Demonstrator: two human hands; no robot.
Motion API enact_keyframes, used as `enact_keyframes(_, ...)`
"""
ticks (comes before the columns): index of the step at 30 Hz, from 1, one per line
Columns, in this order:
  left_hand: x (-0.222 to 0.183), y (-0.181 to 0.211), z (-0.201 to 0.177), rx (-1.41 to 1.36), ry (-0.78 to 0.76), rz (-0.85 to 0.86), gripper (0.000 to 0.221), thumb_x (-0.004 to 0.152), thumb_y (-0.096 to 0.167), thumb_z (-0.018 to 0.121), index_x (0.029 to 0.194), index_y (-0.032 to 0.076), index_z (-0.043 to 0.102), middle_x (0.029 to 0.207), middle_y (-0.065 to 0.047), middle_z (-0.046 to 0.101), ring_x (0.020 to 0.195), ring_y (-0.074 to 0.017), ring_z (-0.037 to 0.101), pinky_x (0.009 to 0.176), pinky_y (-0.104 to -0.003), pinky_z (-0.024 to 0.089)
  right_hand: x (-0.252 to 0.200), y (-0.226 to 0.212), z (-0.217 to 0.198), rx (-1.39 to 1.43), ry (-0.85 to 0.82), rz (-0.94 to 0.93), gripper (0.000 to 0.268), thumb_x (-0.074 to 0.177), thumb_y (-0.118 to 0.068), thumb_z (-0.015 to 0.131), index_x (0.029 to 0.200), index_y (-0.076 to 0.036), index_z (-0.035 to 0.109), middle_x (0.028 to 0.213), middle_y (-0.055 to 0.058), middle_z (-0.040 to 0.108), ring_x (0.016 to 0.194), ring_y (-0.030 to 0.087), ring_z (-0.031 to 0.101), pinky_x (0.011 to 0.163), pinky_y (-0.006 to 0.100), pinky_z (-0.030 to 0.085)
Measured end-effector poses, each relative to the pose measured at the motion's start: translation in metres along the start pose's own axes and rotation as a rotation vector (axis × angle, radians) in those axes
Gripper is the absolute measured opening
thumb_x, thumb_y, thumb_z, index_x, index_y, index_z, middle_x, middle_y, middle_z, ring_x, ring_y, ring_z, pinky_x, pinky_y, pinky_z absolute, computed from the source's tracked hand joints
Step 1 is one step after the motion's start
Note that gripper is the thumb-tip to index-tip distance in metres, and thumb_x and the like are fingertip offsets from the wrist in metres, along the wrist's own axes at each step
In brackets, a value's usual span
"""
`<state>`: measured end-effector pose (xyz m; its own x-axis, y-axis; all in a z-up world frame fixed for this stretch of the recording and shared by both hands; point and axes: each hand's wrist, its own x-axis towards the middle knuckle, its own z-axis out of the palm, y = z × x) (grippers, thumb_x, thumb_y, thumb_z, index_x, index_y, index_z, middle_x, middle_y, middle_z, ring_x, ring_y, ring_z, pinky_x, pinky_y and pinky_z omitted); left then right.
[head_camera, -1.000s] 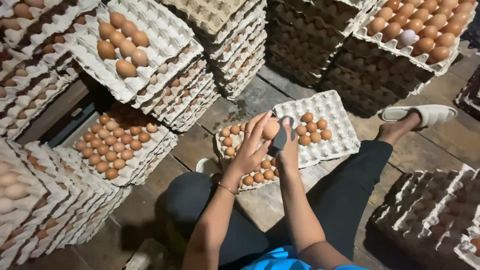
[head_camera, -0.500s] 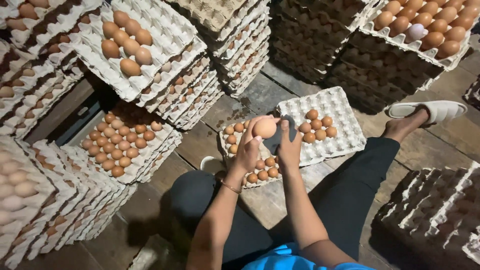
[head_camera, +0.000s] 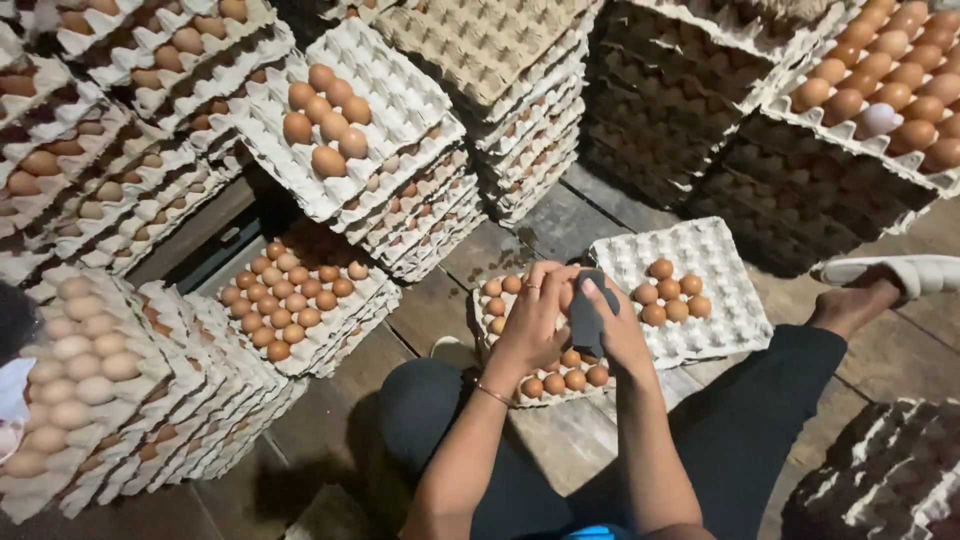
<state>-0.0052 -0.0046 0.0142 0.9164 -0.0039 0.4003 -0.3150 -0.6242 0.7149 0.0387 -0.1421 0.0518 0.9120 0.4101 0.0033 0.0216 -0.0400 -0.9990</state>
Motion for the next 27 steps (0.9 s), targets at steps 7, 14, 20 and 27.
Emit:
enact_keyframes(7, 0.007, 0.029, 0.001, -0.093, 0.182, 0.022, 0.057, 0.078, 0.029, 0.050, 0.131, 0.007, 0.044, 0.115, -0.012, 0.045, 0.104, -0.0367, 0.051, 0.091, -0.042, 0.043, -0.006, -0.015, 0.019, 0.129, 0.358, 0.118, 0.041, 0.103, -0.044, 0.055, 0.079, -0.012, 0.063, 0.066, 0.003, 0.057, 0.060, 0.014, 0.047, 0.052, 0.024, 0.034)
enact_keyframes(14, 0.005, 0.054, -0.015, -0.325, 0.054, -0.112, 0.048, 0.094, 0.028, 0.038, 0.136, 0.006, 0.042, 0.118, -0.021, 0.051, 0.110, -0.0485, 0.053, 0.093, -0.049, 0.045, -0.009, 0.010, 0.019, -0.085, 0.613, -0.211, 0.032, 0.110, -0.022, 0.051, 0.087, -0.003, 0.061, 0.074, 0.011, 0.050, 0.071, 0.018, 0.045, 0.073, 0.031, 0.040)
enact_keyframes(20, -0.001, 0.055, -0.021, -0.354, 0.030, -0.214, 0.047, 0.100, 0.031, 0.039, 0.141, 0.008, 0.042, 0.125, -0.029, 0.056, 0.116, -0.0508, 0.053, 0.095, -0.056, 0.045, -0.010, 0.020, 0.006, -0.144, 0.489, -0.141, 0.034, 0.109, -0.031, 0.050, 0.086, -0.007, 0.060, 0.076, 0.006, 0.054, 0.074, 0.017, 0.049, 0.075, 0.030, 0.043)
enact_keyframes(27, -0.003, 0.027, -0.024, 0.064, 0.049, -0.019, 0.051, 0.095, 0.022, 0.055, 0.141, 0.004, 0.040, 0.112, -0.026, 0.064, 0.107, -0.0452, 0.061, 0.094, -0.053, 0.047, -0.017, -0.030, 0.012, 0.140, 0.017, 0.056, 0.057, 0.098, -0.044, 0.048, 0.125, 0.006, 0.057, 0.121, 0.027, 0.058, 0.107, 0.035, 0.052, 0.093, 0.044, 0.043)
